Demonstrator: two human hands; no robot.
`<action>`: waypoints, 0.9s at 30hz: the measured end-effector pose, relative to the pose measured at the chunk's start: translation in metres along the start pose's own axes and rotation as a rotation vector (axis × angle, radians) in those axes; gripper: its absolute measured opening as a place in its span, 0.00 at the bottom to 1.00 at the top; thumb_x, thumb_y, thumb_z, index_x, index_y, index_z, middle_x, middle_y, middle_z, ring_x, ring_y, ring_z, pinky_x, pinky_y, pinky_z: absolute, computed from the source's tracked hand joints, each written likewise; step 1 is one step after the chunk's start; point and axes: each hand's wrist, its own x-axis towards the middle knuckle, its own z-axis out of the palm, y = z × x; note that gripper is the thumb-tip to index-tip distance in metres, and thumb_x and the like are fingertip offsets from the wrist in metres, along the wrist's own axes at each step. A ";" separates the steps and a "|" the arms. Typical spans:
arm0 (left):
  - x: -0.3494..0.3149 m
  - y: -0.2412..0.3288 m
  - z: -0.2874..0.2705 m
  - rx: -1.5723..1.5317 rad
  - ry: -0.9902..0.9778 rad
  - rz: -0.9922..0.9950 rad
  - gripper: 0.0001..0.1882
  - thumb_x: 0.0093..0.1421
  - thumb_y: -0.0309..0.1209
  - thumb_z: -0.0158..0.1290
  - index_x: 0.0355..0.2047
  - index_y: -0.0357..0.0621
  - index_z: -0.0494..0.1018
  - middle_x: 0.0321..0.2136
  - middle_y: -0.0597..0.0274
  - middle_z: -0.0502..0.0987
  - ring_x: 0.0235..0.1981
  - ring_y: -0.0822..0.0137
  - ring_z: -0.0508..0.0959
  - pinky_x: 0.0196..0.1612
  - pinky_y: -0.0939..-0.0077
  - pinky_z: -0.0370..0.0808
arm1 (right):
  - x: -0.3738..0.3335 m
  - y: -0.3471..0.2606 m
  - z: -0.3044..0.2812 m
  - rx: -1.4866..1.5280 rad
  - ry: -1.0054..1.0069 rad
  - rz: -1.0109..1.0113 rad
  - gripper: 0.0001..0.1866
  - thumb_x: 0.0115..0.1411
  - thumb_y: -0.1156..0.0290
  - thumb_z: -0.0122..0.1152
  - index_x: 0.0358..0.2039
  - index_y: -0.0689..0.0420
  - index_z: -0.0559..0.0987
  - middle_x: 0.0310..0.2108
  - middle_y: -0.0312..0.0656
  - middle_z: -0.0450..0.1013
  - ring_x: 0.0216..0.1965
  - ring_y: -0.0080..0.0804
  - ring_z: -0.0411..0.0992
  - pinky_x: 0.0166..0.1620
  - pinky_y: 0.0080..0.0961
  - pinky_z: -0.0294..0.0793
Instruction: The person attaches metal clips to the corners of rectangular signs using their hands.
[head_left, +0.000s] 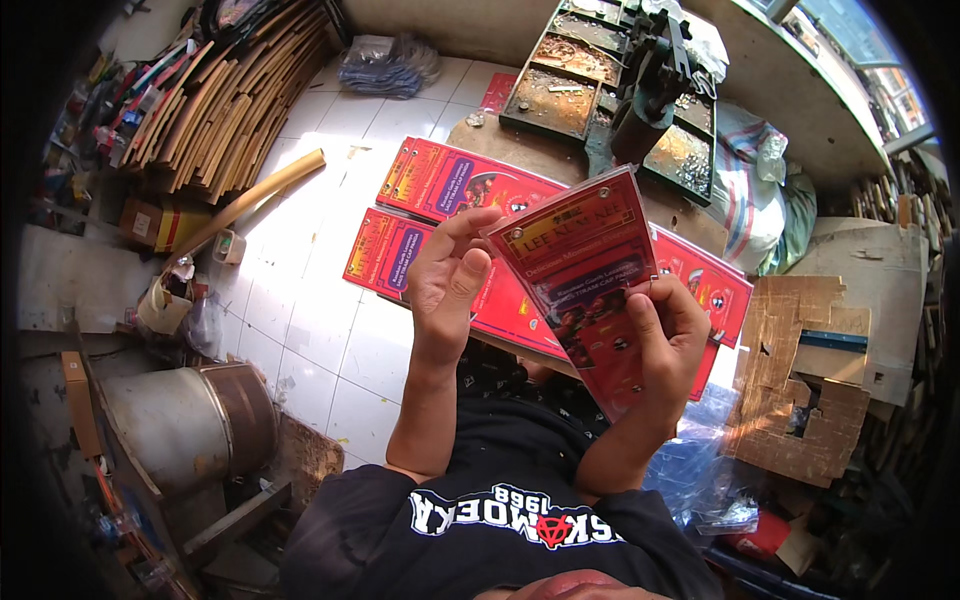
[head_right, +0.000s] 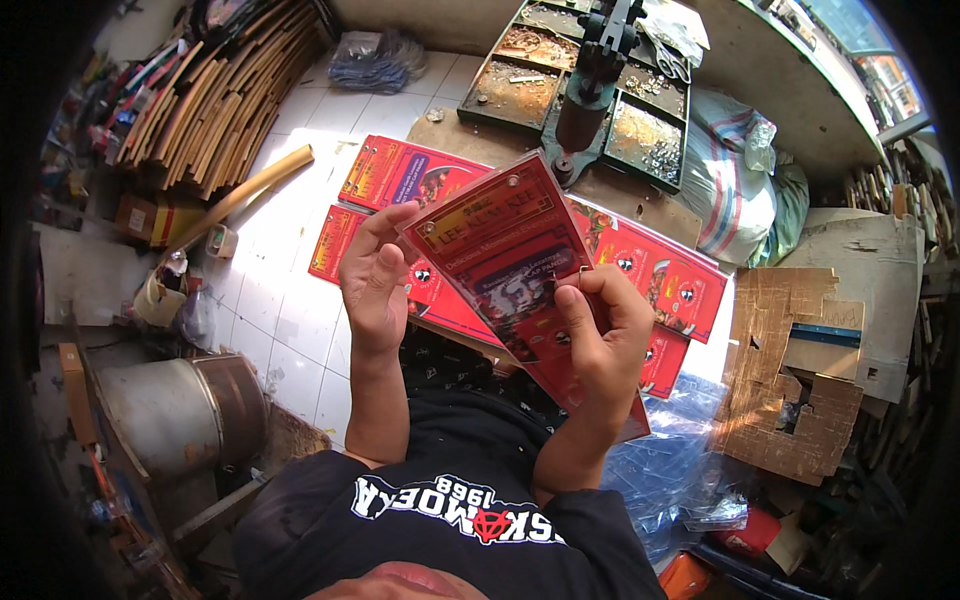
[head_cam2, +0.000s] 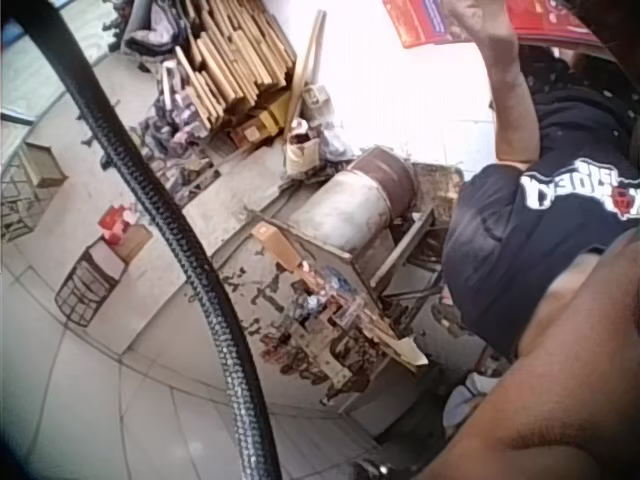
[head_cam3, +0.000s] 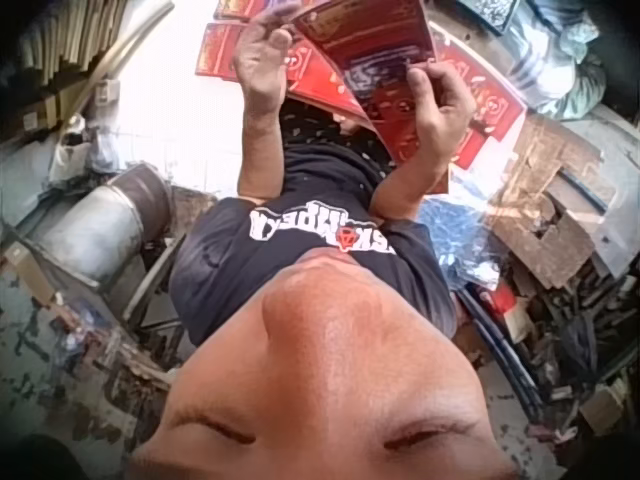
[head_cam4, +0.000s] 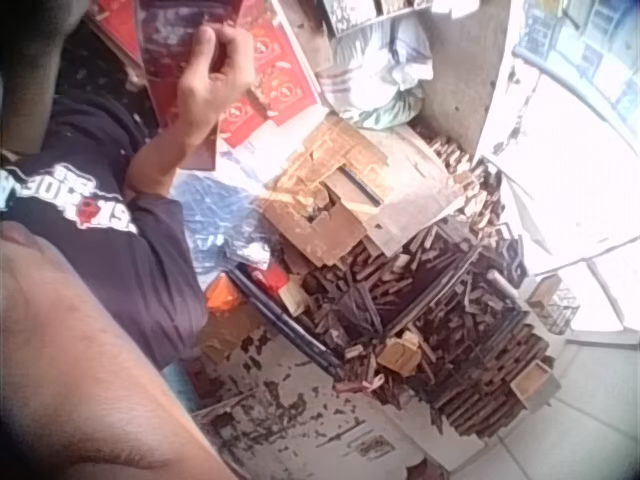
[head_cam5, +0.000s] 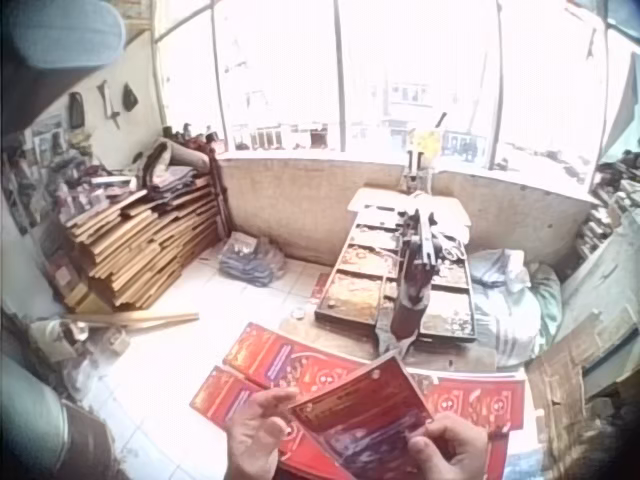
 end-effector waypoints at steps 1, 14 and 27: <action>-0.001 -0.002 0.003 -0.007 -0.007 -0.006 0.19 0.65 0.31 0.53 0.53 0.32 0.69 0.43 0.55 0.77 0.45 0.70 0.76 0.51 0.76 0.70 | 0.000 0.001 0.000 0.002 -0.001 0.000 0.04 0.59 0.79 0.61 0.29 0.65 0.75 0.25 0.32 0.69 0.27 0.13 0.64 0.31 0.12 0.62; -0.005 -0.011 0.021 -0.185 0.069 -0.064 0.14 0.63 0.23 0.54 0.49 0.34 0.71 0.38 0.57 0.79 0.42 0.73 0.78 0.47 0.77 0.74 | -0.001 0.002 -0.002 -0.024 -0.014 0.008 0.05 0.58 0.77 0.63 0.28 0.64 0.75 0.25 0.31 0.69 0.25 0.13 0.63 0.29 0.12 0.59; -0.007 -0.017 0.017 -0.166 0.035 -0.066 0.14 0.67 0.26 0.47 0.51 0.34 0.70 0.48 0.50 0.76 0.48 0.63 0.78 0.53 0.68 0.75 | -0.001 -0.002 0.007 0.003 -0.030 -0.007 0.03 0.58 0.81 0.61 0.29 0.65 0.76 0.26 0.35 0.72 0.27 0.16 0.69 0.31 0.14 0.67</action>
